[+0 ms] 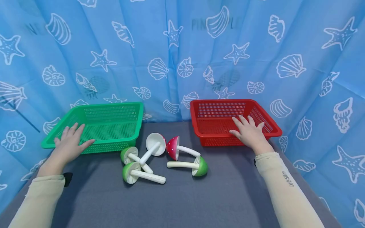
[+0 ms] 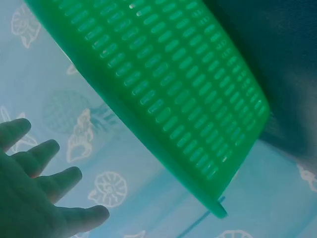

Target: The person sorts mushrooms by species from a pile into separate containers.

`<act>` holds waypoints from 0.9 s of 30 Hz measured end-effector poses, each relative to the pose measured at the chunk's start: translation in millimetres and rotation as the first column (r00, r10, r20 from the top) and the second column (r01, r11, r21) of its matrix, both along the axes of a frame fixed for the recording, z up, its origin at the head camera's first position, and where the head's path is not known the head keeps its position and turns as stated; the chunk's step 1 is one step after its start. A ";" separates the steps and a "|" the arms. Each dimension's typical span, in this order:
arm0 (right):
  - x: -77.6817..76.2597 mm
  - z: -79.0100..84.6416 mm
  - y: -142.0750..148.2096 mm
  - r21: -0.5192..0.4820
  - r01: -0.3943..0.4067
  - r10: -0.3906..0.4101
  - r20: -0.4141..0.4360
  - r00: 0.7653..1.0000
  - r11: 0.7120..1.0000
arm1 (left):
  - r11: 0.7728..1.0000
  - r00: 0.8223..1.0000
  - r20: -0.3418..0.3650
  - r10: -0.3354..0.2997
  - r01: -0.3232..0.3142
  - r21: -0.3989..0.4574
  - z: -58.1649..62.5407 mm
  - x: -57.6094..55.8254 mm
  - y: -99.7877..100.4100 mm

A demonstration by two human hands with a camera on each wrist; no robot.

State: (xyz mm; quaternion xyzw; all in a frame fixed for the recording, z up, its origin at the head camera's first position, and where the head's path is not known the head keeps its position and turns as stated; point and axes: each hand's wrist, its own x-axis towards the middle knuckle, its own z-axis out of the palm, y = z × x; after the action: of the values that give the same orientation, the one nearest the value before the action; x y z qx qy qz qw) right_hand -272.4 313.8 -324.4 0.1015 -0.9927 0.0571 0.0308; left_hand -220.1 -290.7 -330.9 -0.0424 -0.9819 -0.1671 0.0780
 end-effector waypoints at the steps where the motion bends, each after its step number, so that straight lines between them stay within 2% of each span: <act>1: 0.3 0.0 0.7 -0.002 0.000 0.000 -0.001 1.000 1.000 | 1.000 1.000 -0.006 -0.004 0.004 0.001 0.1 0.5 1.8; 4: 0.8 -1.2 2.5 -0.016 -0.010 0.010 -0.002 1.000 1.000 | 1.000 0.999 -0.046 -0.025 0.025 0.000 0.5 3.5 10.0; 7: 1.5 -3.9 3.8 -0.019 -0.030 0.030 -0.010 0.999 0.999 | 0.999 0.991 -0.123 -0.048 0.050 0.011 0.7 7.9 20.3; 12: 5.2 -7.2 6.9 0.016 -0.071 0.072 -0.043 0.996 0.997 | 0.992 0.964 -0.258 -0.069 0.093 0.080 4.1 16.8 38.5; 16: 9.1 -12.8 13.2 0.030 -0.114 0.116 -0.095 0.989 0.993 | 0.980 0.944 -0.299 -0.141 0.176 0.093 3.2 23.0 55.9; 17: 10.0 -14.8 15.3 0.032 -0.127 0.130 -0.116 0.985 0.991 | 0.977 0.941 -0.298 -0.161 0.195 0.088 2.5 24.5 60.8; 20: 11.7 -21.9 20.3 0.022 -0.165 0.166 -0.176 0.970 0.986 | 0.970 0.946 -0.261 -0.190 0.221 0.098 0.8 28.4 77.0; 24: 13.4 -31.2 23.6 -0.001 -0.191 0.185 -0.238 0.953 0.982 | 0.965 0.967 -0.168 -0.194 0.219 0.146 -4.9 30.7 99.7; 27: 14.4 -38.7 24.6 -0.010 -0.202 0.191 -0.282 0.940 0.979 | 0.960 0.974 -0.095 -0.206 0.220 0.175 -12.7 30.5 116.2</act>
State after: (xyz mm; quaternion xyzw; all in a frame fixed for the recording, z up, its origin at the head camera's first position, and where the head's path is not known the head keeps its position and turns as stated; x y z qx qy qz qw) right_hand -257.9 338.3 -363.1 0.2065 -0.9620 0.0641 0.1669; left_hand -189.6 -174.6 -343.6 -0.1468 -0.9483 -0.2628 0.1003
